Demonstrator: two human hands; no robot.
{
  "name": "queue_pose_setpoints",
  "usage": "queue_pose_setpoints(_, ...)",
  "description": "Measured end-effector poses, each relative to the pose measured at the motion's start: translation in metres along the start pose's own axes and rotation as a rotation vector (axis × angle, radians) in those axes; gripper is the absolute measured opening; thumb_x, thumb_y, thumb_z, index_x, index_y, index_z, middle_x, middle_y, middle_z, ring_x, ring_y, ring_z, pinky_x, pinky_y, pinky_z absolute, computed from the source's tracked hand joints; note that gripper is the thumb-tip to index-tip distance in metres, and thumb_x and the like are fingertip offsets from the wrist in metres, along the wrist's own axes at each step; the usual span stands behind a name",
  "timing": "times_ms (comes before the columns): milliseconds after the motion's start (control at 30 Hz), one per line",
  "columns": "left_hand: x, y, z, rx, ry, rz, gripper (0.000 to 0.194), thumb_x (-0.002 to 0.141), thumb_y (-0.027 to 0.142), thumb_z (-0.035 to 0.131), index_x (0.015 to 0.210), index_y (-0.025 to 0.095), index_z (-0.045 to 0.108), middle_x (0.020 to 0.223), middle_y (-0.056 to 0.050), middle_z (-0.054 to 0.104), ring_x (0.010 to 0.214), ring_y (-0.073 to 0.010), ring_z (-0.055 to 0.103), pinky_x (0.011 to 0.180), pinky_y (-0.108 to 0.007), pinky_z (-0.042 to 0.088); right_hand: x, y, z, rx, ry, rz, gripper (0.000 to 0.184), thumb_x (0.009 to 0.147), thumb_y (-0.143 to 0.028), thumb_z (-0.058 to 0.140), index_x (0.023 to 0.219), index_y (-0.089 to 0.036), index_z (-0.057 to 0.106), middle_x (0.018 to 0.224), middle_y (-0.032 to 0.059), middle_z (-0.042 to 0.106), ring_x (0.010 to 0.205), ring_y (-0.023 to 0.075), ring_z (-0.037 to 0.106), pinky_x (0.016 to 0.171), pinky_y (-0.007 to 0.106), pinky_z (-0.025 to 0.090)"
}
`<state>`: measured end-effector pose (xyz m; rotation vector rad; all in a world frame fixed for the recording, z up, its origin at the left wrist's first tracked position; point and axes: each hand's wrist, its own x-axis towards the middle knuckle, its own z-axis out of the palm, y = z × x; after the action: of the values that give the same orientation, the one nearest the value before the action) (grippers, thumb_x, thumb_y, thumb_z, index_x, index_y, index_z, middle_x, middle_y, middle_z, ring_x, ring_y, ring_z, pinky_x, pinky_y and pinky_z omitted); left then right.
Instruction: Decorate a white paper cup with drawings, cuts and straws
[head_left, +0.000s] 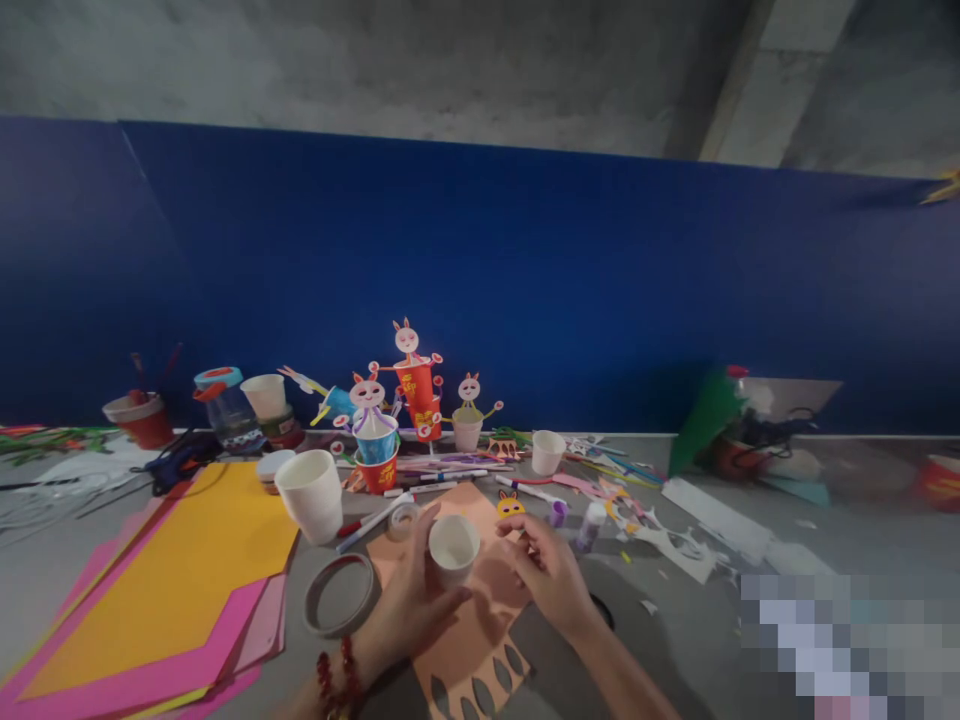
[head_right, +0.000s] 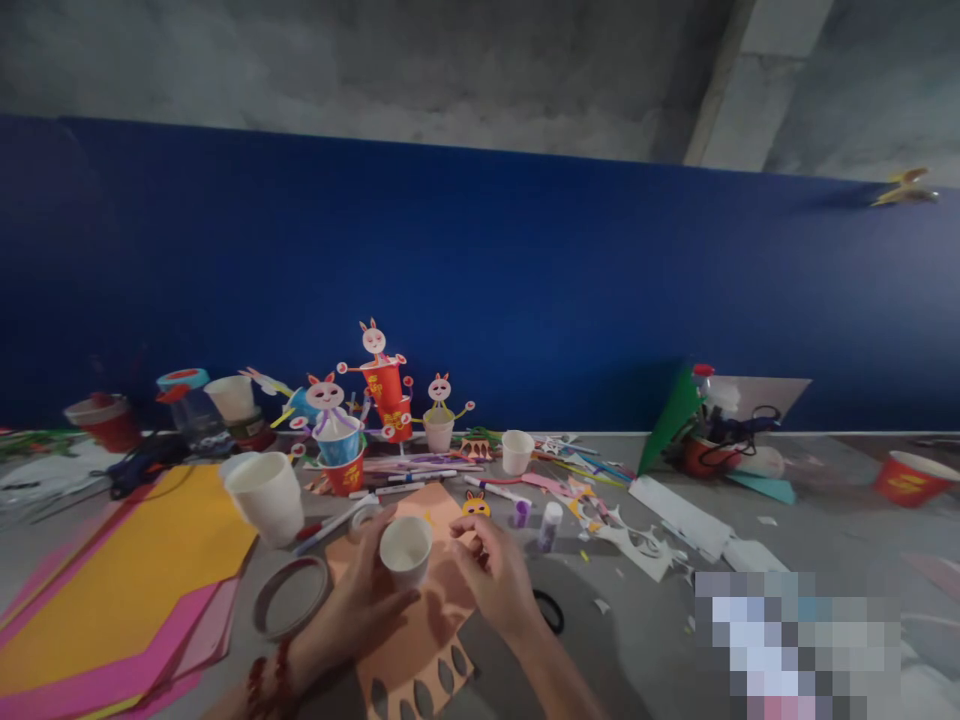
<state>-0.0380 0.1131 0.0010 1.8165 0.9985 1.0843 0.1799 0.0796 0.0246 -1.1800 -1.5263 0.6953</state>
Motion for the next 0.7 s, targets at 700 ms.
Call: queue_pose_setpoints(700,-0.003,0.019,-0.007,-0.697,-0.191,-0.392,0.083,0.075,0.050,0.075,0.146,0.026,0.039,0.122,-0.010,0.067,0.104,-0.0277,0.065,0.081,-0.034,0.053,0.012,-0.060,-0.083,-0.171,0.469,-0.232,0.023,0.093,-0.039,0.055,0.096,-0.019,0.067,0.076,0.0045,0.069,0.055,0.0144,0.059,0.051,0.025,0.048)
